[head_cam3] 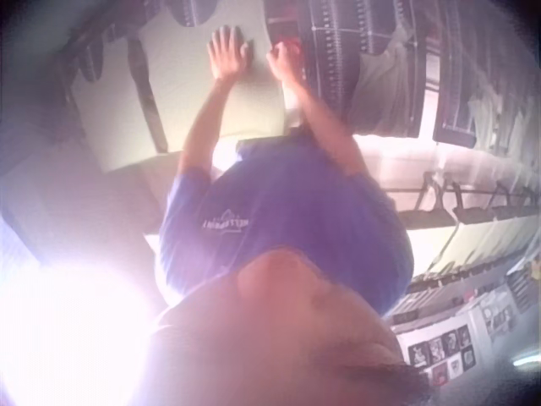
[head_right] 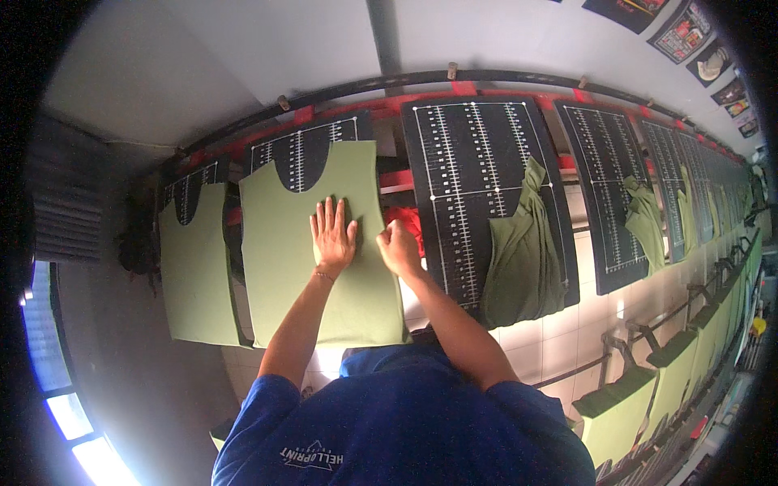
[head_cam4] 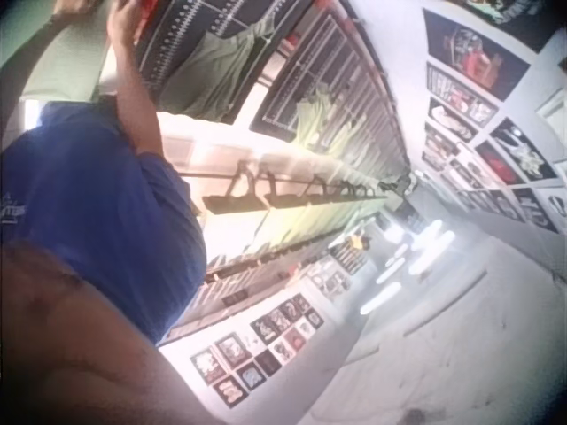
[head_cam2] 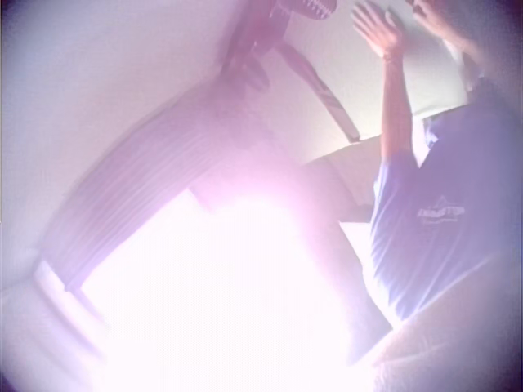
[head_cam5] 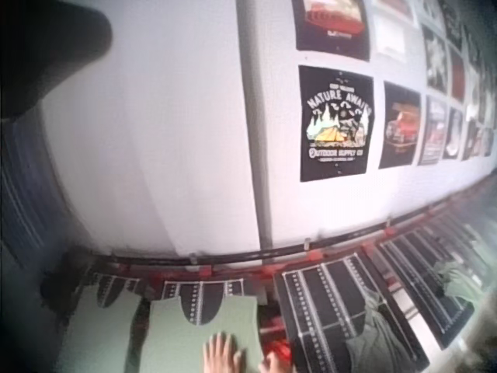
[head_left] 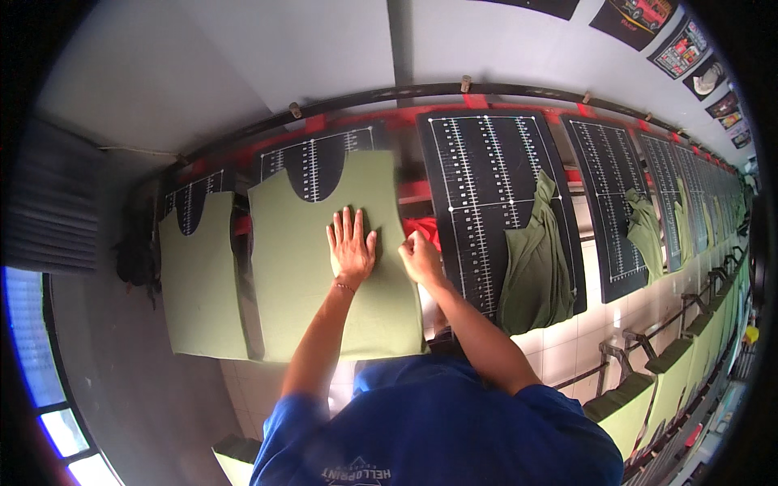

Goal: The person places a screen printing frame onto a green t-shirt, then removes it. They proceed to pick up green t-shirts from a rack, unfold them, and lay them flat on a black printing board, smoothing the fabric with their hands to prepare them for printing.

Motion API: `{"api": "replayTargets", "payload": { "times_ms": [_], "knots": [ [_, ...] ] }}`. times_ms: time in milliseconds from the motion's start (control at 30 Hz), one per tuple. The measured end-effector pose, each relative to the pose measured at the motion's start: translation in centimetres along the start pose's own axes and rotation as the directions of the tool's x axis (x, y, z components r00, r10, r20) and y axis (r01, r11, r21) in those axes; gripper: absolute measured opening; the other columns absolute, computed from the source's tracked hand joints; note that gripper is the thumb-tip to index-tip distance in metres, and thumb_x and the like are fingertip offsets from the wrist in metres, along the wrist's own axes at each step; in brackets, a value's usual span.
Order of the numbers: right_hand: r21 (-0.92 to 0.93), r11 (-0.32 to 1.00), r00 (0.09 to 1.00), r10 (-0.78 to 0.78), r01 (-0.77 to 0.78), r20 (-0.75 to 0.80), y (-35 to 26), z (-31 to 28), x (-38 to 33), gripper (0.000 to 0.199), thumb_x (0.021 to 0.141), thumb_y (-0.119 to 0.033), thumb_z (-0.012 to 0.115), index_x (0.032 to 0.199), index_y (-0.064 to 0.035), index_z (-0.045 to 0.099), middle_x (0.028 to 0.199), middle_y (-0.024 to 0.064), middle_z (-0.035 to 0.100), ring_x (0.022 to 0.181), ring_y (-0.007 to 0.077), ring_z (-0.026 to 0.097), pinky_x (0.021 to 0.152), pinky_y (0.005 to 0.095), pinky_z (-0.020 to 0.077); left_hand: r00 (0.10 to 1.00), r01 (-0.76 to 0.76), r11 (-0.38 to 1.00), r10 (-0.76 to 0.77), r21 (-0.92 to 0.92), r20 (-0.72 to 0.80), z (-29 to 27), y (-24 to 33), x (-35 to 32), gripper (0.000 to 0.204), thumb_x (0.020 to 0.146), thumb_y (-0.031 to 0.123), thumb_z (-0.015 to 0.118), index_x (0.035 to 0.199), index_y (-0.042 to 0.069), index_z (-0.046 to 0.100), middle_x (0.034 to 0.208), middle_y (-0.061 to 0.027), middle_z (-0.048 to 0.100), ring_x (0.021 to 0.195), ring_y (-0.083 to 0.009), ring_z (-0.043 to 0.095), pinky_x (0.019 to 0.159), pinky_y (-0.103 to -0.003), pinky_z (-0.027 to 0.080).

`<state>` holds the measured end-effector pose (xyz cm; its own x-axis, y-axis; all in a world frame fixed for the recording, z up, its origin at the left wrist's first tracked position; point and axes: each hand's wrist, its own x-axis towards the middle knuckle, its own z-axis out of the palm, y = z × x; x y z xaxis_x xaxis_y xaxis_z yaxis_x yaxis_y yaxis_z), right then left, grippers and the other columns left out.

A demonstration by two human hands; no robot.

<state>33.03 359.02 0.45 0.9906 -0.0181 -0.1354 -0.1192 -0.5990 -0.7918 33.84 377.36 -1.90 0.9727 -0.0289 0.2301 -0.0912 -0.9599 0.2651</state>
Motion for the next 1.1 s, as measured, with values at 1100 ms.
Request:
{"api": "replayTargets", "payload": {
  "times_ms": [1100],
  "knots": [
    [-0.604, 0.718, 0.928, -0.355, 0.346, 0.110, 12.1, -20.6, -18.9, 0.027, 0.090, -0.028, 0.071, 0.102, -0.0060, 0.060, 0.096, 0.0144, 0.066, 0.087, 0.0348, 0.066, 0.074, 0.0453, 0.0519, 0.967, -0.135, 0.754, 0.241, -0.643, 0.080, -1.4, 24.2, -15.2, 0.019, 0.091, 0.006, 0.060, 0.110, 0.001, 0.060, 0.103, -0.0172, 0.062, 0.092, -0.0379, 0.059, 0.085, -0.046, 0.048]
  ]
}}
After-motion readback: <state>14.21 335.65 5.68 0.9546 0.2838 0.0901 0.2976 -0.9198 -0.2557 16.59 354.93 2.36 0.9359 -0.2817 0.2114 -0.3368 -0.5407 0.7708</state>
